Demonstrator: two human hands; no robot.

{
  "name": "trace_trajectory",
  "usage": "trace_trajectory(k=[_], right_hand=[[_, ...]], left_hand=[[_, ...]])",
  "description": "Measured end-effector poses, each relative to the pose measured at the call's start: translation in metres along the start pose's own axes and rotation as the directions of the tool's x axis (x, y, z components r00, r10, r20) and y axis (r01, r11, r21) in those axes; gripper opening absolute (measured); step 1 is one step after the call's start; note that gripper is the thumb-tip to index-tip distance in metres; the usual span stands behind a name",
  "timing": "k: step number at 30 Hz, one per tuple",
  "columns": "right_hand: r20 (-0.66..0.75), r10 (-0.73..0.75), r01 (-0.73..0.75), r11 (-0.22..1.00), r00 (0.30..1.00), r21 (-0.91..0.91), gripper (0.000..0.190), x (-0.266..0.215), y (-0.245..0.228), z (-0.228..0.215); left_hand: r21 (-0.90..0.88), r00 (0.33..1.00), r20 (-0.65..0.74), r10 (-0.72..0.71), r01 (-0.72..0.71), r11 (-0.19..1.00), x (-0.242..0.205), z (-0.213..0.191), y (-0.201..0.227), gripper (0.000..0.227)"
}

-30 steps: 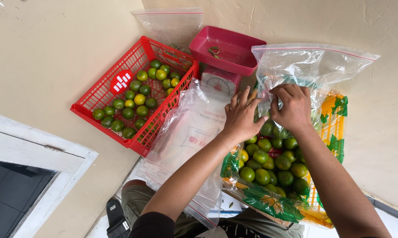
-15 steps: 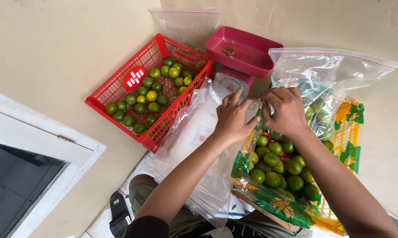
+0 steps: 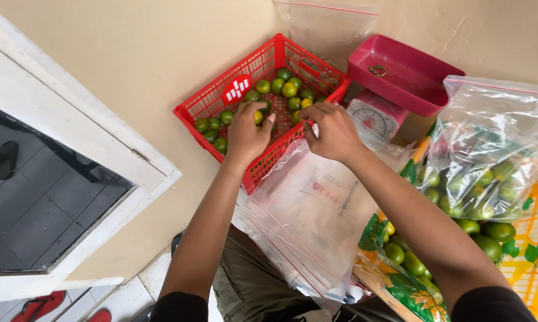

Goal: The person sorts small green citrus fruits from a red basket and a plastic bag into a small pink container and a ziplock bag by hand.

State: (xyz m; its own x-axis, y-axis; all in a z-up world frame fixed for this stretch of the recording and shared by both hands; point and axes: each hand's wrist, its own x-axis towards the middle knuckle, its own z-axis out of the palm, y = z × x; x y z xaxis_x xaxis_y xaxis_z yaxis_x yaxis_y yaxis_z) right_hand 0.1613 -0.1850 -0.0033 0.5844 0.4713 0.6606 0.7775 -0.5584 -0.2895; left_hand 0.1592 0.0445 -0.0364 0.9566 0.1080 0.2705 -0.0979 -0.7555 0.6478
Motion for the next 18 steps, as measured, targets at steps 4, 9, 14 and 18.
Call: trace_trajectory(k=[4, 9, 14, 18], right_hand=[[0.219, 0.107, -0.117, 0.993, 0.97, 0.033, 0.023, 0.042, 0.005, 0.065], [0.595, 0.293, -0.312, 0.947, 0.748, -0.074, 0.052, 0.059, 0.027, 0.146], [0.814, 0.353, -0.194, 0.935, 0.461, -0.296, 0.071, 0.073, 0.013, 0.14], [0.881, 0.327, -0.17, 0.944, 0.341, -0.284, 0.086, 0.072, 0.012, 0.148]], left_hand=[[-0.016, 0.988, 0.128, -0.083, 0.085, 0.996, 0.021, 0.01, -0.058, 0.038], [0.358, 0.866, 0.406, -0.292, 0.143, 0.923, 0.023, 0.041, -0.097, 0.07], [0.453, 0.751, 0.526, -0.4, 0.15, 0.879, 0.028, 0.042, -0.093, 0.078], [0.54, 0.675, 0.575, -0.462, 0.11, 0.834, 0.021, 0.029, -0.077, 0.072]])
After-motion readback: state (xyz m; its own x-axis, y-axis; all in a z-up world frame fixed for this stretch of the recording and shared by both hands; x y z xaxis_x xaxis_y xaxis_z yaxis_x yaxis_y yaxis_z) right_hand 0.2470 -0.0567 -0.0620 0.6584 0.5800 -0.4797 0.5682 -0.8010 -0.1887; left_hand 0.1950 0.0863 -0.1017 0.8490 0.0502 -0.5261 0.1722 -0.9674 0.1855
